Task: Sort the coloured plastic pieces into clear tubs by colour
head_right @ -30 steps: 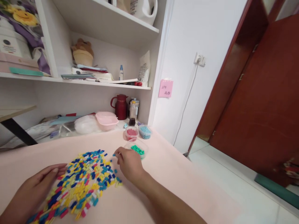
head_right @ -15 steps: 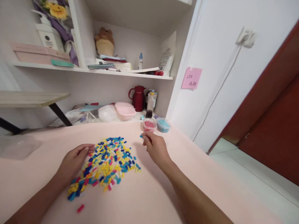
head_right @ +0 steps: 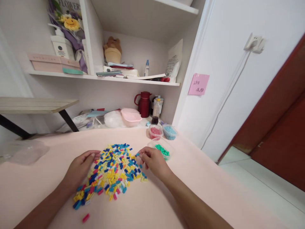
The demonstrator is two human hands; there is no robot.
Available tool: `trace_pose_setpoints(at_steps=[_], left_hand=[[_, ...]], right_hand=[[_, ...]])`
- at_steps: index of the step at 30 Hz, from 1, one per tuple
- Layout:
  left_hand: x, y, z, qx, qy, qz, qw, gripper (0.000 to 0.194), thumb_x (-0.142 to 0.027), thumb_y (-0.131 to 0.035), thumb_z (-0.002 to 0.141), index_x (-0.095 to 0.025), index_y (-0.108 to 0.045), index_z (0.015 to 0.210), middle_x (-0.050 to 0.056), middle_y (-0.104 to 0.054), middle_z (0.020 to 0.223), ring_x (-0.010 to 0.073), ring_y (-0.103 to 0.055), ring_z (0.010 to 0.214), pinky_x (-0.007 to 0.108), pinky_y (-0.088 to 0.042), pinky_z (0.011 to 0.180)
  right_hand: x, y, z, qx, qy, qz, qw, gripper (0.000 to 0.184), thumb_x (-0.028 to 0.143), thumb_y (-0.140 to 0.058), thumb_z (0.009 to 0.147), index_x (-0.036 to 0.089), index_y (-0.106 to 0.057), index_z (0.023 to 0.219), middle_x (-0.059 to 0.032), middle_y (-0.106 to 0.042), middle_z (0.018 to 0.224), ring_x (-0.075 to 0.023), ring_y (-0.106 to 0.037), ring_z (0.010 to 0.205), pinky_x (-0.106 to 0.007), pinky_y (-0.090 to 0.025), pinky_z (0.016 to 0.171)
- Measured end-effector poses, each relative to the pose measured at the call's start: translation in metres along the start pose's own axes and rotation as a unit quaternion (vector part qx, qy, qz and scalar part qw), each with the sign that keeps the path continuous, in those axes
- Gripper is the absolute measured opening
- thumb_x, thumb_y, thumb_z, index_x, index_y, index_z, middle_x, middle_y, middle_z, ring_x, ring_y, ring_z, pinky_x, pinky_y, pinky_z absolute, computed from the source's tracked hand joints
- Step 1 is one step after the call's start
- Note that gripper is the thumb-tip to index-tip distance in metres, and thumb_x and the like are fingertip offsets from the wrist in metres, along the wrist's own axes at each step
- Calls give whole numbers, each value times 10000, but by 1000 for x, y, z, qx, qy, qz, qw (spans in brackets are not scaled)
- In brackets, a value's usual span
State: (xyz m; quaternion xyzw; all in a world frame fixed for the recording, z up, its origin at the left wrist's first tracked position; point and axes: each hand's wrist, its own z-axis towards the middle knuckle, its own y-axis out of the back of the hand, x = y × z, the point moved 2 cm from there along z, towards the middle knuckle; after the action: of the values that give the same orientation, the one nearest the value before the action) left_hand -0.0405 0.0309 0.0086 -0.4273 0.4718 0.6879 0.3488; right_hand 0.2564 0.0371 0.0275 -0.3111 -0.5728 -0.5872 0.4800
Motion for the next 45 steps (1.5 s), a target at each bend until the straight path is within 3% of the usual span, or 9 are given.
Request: trace_pose_setpoints(at_steps=[9, 14, 22, 27, 32, 36, 39, 42, 45], left_hand=[[-3, 0, -1, -8, -5, 4, 1000, 338, -448, -537, 775, -207, -732, 910, 58, -793, 883, 245, -738, 882, 372, -553, 889], [0, 2, 3, -4, -9, 21, 1000, 349, -464, -541, 752, -219, -738, 904, 55, -798, 903, 259, -738, 906, 382, -562, 886], [5, 3, 11, 0, 15, 52, 999, 385, -519, -515, 712, -257, -731, 893, 30, -797, 924, 265, -730, 953, 388, -553, 921], [0, 3, 11, 5, 39, 38, 998, 416, -543, -528, 668, -259, -719, 905, 27, -796, 949, 295, -702, 1028, 444, -480, 1034], [3, 4, 12, 4, 42, 41, 998, 416, -545, -532, 666, -263, -711, 914, 20, -795, 946, 300, -697, 1032, 458, -466, 1051], [6, 3, 11, 11, 19, 64, 998, 416, -526, -530, 701, -250, -709, 956, 30, -790, 983, 284, -698, 1030, 452, -471, 1044], [5, 3, 10, 5, 9, 70, 997, 400, -518, -517, 725, -248, -712, 945, 37, -791, 962, 268, -712, 1005, 416, -509, 998], [2, 1, 10, 2, 2, 72, 997, 381, -511, -514, 737, -256, -713, 938, 31, -792, 944, 259, -723, 981, 385, -543, 943], [1, 1, 9, 5, 5, 71, 997, 380, -509, -514, 743, -255, -710, 948, 31, -791, 954, 262, -719, 987, 390, -539, 948]], right_hand=[[10, 20, -1, -50, 20, -52, 997, 163, 313, -570, 812, 198, -661, 883, 32, -648, 610, -82, -451, 405, -200, -345, 416], [17, 42, 1, -129, 51, -71, 988, 147, 298, -591, 808, 198, -671, 881, 21, -647, 622, -107, -505, 497, -206, -381, 474], [16, 47, 2, -153, 55, -113, 980, 101, 252, -592, 816, 226, -672, 873, 33, -665, 641, -127, -566, 576, -215, -388, 540], [17, 59, 3, -203, 62, -205, 956, 105, 249, -589, 831, 263, -670, 896, 42, -677, 694, -142, -587, 638, -230, -375, 584], [20, 79, 0, -253, 25, -306, 918, 123, 247, -600, 834, 280, -665, 933, 43, -705, 798, -151, -594, 691, -250, -349, 614], [24, 87, -4, -275, 35, -310, 910, 189, 237, -603, 828, 278, -646, 1008, 37, -696, 898, -142, -573, 695, -253, -358, 620], [28, 74, -6, -234, 81, -252, 936, 156, 242, -567, 862, 254, -654, 990, 30, -681, 828, -130, -553, 639, -249, -384, 619], [29, 47, -7, -118, 115, -199, 966, 134, 235, -544, 884, 228, -676, 904, 22, -677, 772, -127, -581, 652, -235, -411, 632], [24, 21, -9, -9, 111, -235, 966, 163, 194, -563, 867, 227, -714, 917, -3, -704, 893, -132, -624, 741, -239, -436, 701]])
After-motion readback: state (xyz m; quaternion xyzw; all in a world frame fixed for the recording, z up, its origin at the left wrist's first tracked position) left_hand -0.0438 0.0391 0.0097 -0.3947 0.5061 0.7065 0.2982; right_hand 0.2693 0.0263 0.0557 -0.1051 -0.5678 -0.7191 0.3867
